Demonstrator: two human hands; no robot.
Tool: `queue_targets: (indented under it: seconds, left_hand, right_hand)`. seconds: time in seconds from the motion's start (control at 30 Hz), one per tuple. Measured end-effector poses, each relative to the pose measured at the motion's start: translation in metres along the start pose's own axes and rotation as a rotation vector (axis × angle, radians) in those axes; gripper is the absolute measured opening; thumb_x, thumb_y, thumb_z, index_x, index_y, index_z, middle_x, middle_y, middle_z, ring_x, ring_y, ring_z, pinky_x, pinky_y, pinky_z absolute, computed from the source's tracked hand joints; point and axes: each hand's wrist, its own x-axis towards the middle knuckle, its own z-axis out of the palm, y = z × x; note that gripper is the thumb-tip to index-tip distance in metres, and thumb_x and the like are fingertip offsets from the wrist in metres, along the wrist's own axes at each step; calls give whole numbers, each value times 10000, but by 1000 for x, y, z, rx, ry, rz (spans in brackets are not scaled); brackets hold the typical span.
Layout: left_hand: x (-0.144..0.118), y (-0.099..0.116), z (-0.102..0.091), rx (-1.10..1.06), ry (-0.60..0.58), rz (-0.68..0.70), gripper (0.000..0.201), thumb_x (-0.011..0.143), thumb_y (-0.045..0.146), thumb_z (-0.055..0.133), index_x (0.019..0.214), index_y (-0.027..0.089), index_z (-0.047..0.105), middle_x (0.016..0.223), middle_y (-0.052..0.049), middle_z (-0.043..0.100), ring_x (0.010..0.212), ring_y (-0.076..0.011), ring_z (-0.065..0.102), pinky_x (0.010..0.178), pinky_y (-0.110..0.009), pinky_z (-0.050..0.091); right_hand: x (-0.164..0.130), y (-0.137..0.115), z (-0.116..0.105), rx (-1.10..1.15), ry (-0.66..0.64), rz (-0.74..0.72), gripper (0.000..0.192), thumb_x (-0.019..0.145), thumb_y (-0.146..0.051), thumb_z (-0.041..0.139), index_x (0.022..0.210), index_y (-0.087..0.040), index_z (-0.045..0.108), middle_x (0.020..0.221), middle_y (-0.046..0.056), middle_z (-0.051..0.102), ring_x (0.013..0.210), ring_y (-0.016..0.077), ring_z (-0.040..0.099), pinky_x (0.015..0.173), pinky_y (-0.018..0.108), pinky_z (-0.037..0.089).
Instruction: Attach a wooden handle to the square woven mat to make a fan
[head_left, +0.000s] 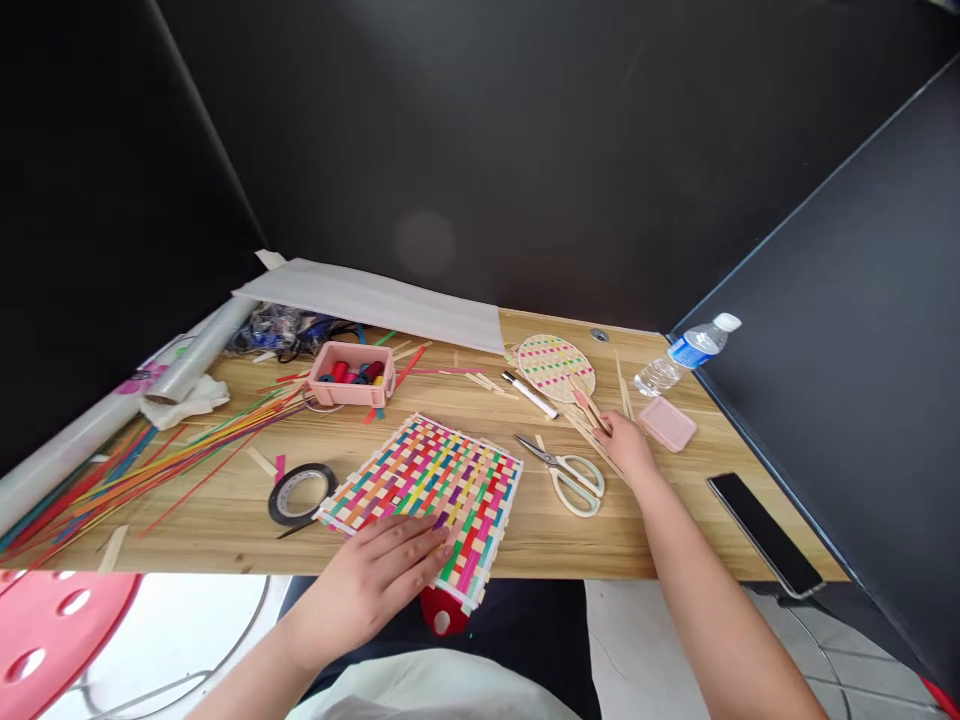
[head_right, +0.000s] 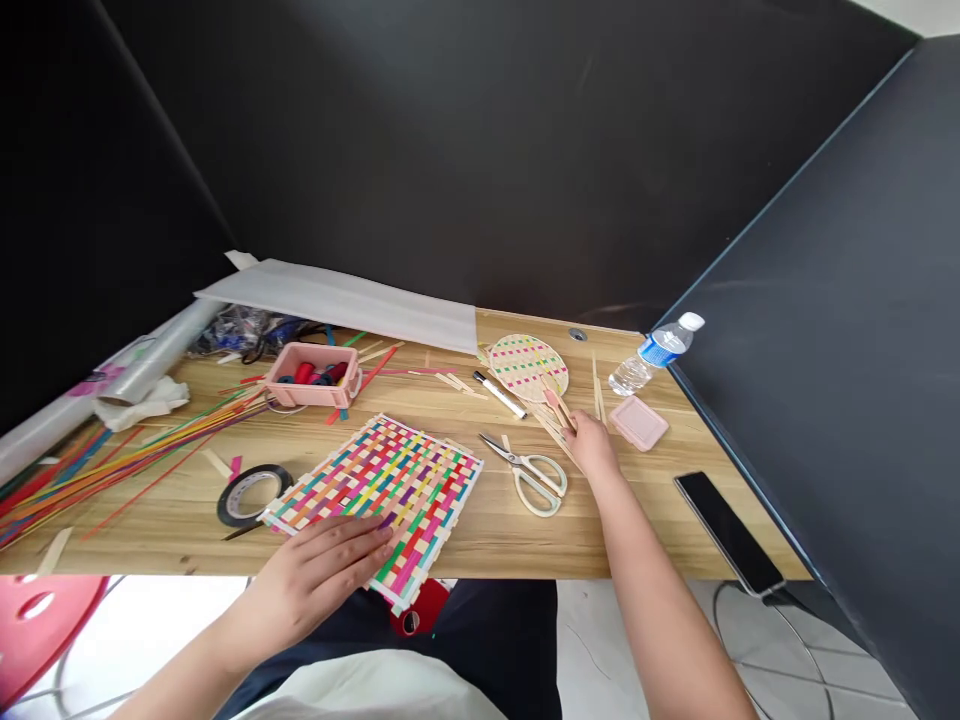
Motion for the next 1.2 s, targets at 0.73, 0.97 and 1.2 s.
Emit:
queue_targets:
  seconds: [0.73,0.97,1.2]
  left_hand:
    - [12,-27,1,73,142,-156,349,953,178,479,1284,172,591,1234,-69,685,1146,-223,618,966,-360,471]
    - [29,-17,19,33,187,-255,314,892,156,596,1197,218,638,1189,-23,710,1153,-215,623,1090,-411,331]
    - [3,0,29,-6,272,-223,323,836,166,673,1156,216,661,1142,-51,728,1131,-220,627,1096,-422,326]
  right_hand:
    - [-134,-90,-24,1103,-249,192,425,714,-305,701,1105,-271,538,1218,67,603,776,144,614,825,356,491]
    - [-244,-92,9,1551,-466,615,427,718,-168,713,1100,-297,572,963,21,652,728,128,623,667,269,485]
    - [-254,-133,31,1642,-656,593,288,749,-163,604,1029,-231,588,679,-68,470,389,20,323,371,171,193]
